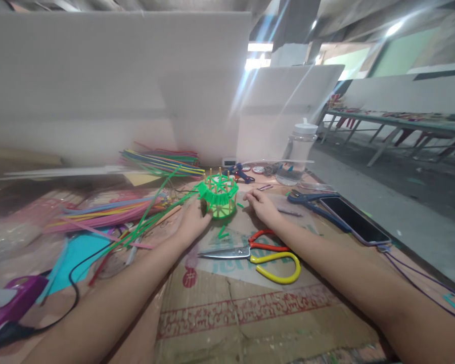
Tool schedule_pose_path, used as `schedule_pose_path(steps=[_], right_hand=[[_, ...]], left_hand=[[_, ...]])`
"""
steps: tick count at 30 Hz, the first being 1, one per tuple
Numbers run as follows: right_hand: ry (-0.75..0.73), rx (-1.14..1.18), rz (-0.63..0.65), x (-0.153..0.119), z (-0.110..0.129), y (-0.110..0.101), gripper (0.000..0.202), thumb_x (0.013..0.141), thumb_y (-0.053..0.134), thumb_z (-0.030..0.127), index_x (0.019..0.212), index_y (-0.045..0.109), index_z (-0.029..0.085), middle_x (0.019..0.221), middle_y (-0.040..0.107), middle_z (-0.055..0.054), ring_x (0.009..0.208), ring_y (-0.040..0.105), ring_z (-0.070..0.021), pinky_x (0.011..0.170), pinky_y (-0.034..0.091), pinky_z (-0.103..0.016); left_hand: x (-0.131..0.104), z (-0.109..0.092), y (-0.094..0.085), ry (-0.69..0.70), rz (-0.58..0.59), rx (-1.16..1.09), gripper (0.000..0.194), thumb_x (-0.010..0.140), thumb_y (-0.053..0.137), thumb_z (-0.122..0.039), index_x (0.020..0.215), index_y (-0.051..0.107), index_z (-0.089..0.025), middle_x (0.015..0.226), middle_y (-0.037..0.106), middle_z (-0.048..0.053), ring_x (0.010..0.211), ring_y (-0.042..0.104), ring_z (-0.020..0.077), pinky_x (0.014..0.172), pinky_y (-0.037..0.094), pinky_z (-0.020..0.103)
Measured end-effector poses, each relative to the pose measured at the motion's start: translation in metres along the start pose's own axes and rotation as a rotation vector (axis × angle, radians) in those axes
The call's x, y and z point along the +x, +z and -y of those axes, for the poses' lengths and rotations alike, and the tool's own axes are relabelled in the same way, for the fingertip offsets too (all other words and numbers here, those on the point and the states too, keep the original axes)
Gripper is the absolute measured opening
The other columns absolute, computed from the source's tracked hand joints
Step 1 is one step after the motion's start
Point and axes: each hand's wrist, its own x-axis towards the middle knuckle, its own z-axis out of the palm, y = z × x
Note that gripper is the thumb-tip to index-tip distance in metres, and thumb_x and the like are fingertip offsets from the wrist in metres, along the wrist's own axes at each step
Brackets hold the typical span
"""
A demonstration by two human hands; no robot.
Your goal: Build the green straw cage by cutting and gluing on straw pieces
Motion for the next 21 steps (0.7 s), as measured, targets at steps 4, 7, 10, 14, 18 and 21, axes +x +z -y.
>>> schedule_pose_path(steps=[4, 7, 10, 14, 18, 21], right_hand=[[-0.057, -0.046, -0.001, -0.003, 0.005, 0.001, 0.028, 0.092, 0.043, 0.04, 0.079, 0.059, 0.021, 0.061, 0.05, 0.003, 0.059, 0.047, -0.015, 0.061, 0.039, -0.028], [-0.089, -0.09, -0.003, -0.007, 0.011, 0.002, 0.023, 0.089, 0.052, 0.036, 0.073, 0.058, 0.021, 0.062, 0.055, 0.002, 0.061, 0.049, -0.0149, 0.063, 0.039, -0.029], [-0.121, -0.132, -0.017, -0.01, 0.016, 0.001, 0.02, 0.086, 0.06, 0.036, 0.071, 0.056, 0.021, 0.065, 0.057, 0.002, 0.063, 0.05, -0.0153, 0.063, 0.04, -0.029], [-0.199, -0.2, 0.094, -0.01, 0.023, 0.0, 0.022, 0.088, 0.061, 0.034, 0.071, 0.063, 0.021, 0.066, 0.062, 0.0, 0.065, 0.054, -0.0163, 0.064, 0.041, -0.029], [-0.292, -0.248, 0.264, -0.014, 0.03, 0.001, 0.013, 0.087, 0.061, 0.023, 0.085, 0.074, 0.021, 0.083, 0.074, -0.005, 0.078, 0.064, -0.0202, 0.075, 0.046, -0.032], [-0.394, -0.295, 0.265, -0.022, 0.037, 0.001, 0.016, 0.091, 0.059, 0.025, 0.093, 0.075, 0.021, 0.092, 0.075, -0.009, 0.084, 0.066, -0.0226, 0.079, 0.048, -0.035]], left_hand=[[0.003, 0.005, 0.0, 0.014, 0.017, 0.006, 0.018, 0.089, 0.054, -0.028, 0.102, 0.063, -0.018, 0.098, 0.069, 0.011, 0.099, 0.065, 0.0296, 0.088, 0.052, 0.043], [0.004, 0.006, 0.0, 0.027, 0.027, 0.008, 0.02, 0.091, 0.053, -0.029, 0.104, 0.063, -0.019, 0.101, 0.069, 0.011, 0.101, 0.064, 0.0295, 0.089, 0.052, 0.043], [0.004, 0.007, 0.0, 0.028, 0.032, 0.01, 0.021, 0.092, 0.051, -0.032, 0.104, 0.063, -0.018, 0.104, 0.069, 0.012, 0.1, 0.064, 0.0299, 0.089, 0.051, 0.044], [0.004, 0.007, 0.0, 0.022, 0.032, 0.008, 0.022, 0.092, 0.052, -0.033, 0.105, 0.063, -0.018, 0.106, 0.069, 0.012, 0.1, 0.063, 0.0303, 0.089, 0.051, 0.044], [0.004, 0.006, -0.001, 0.022, 0.031, -0.011, 0.021, 0.09, 0.054, -0.031, 0.105, 0.062, -0.018, 0.107, 0.069, 0.012, 0.103, 0.063, 0.0297, 0.091, 0.051, 0.043], [0.003, 0.005, 0.0, 0.012, 0.036, -0.029, 0.021, 0.089, 0.056, -0.029, 0.106, 0.062, -0.018, 0.105, 0.069, 0.011, 0.1, 0.063, 0.0284, 0.09, 0.052, 0.042]])
